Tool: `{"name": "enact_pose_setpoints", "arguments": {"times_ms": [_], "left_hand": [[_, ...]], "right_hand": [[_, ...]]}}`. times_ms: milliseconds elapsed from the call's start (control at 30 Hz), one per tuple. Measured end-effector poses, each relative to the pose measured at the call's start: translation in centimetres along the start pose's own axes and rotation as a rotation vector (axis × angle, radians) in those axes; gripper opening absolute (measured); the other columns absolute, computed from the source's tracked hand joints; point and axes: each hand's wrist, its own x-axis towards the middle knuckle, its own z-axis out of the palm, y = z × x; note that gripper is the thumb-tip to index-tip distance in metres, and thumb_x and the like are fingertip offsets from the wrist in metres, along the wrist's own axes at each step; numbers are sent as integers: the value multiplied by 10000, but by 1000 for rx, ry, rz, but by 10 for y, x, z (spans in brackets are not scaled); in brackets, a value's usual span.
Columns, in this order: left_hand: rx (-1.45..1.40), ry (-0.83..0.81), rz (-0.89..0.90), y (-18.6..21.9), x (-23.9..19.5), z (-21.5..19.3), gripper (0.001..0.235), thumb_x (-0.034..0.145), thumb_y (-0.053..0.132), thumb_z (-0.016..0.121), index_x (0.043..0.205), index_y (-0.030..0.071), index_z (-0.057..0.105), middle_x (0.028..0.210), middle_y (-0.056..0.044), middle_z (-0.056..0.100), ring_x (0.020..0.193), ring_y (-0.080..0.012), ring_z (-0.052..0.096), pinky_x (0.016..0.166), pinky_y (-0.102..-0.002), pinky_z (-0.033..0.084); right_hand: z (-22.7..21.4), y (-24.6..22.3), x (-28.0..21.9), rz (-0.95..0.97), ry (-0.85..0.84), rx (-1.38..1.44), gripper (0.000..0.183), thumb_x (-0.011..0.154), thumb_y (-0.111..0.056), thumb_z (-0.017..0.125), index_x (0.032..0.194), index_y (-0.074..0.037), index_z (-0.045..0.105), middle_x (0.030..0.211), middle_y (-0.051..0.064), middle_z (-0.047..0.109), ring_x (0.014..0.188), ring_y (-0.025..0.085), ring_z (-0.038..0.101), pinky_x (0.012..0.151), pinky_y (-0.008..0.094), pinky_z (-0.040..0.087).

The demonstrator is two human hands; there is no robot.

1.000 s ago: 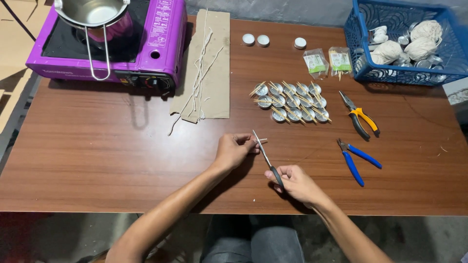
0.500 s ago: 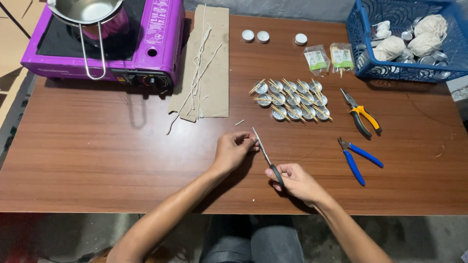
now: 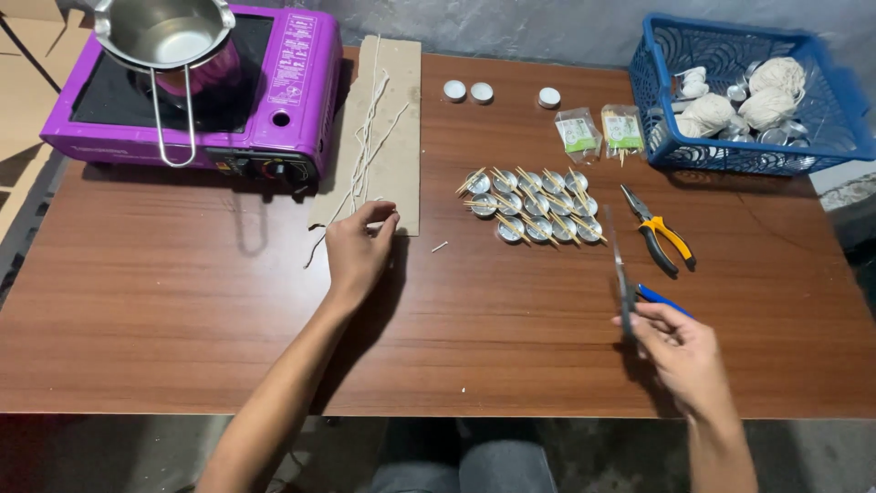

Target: The person assembles small craft items by wrapping white string around wooden sticks and securing them with pliers. They cut string segments with scissors, wrap them around sticks, and use pliers to tighten the string. The process is repeated for multiple items.

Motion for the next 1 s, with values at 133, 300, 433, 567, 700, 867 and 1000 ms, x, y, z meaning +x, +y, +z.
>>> {"name": "enact_pose_setpoints", "arguments": {"times_ms": [133,300,433,567,700,867,1000], "left_hand": [[217,74,182,-33,21,-4,203,824,139,744,1021,171,782,947,-22,793,826,-203,723,762,-328,533],[424,99,309,-46,34,-7,176,857,75,668,969,144,784,904,-89,768,874,-322,611,613,-441,489],[636,205,524,-37,31,-6,107,903,171,686,802,151,714,814,-40,737,827,-307,595,642,-411,474],[790,425,733,-18,24,-8,49,923,214,789,896,212,748,945,66,750,927,-235,608,714,-367,387],[756,395,729,-13,17,-5,44,927,210,771,890,198,752,933,36,746,913,-246,597,717,-389,381],[721,388,686,-17,19,-1,19,901,249,780,899,233,790,846,31,717,906,-208,635,730,-306,427],[684,367,691,-14,17,-3,49,926,187,782,885,199,757,903,63,734,917,-253,583,725,-391,398]], "right_hand": [[-44,-5,7,-134,305,-225,257,965,-50,737,1208,21,696,976,117,710,821,138,622,726,251,527],[-75,-33,20,-119,490,-496,195,1040,-96,745,1203,5,708,864,111,674,671,200,603,499,341,503],[-122,21,82,-358,504,-410,128,1055,-105,717,1143,-18,685,958,94,691,815,134,610,653,289,501],[-85,25,75,-282,326,-316,85,1026,-37,638,1099,-5,669,907,148,719,812,251,698,710,363,585],[-66,30,65,-294,404,-501,137,961,-195,721,1032,-78,721,976,49,735,924,178,654,797,344,517],[-81,49,66,-391,532,-340,184,974,-110,789,1150,-86,744,959,123,731,853,202,685,711,350,566],[-69,0,17,-355,448,-322,143,1038,-21,632,1177,10,638,1131,179,732,1051,253,709,897,368,576]]}}
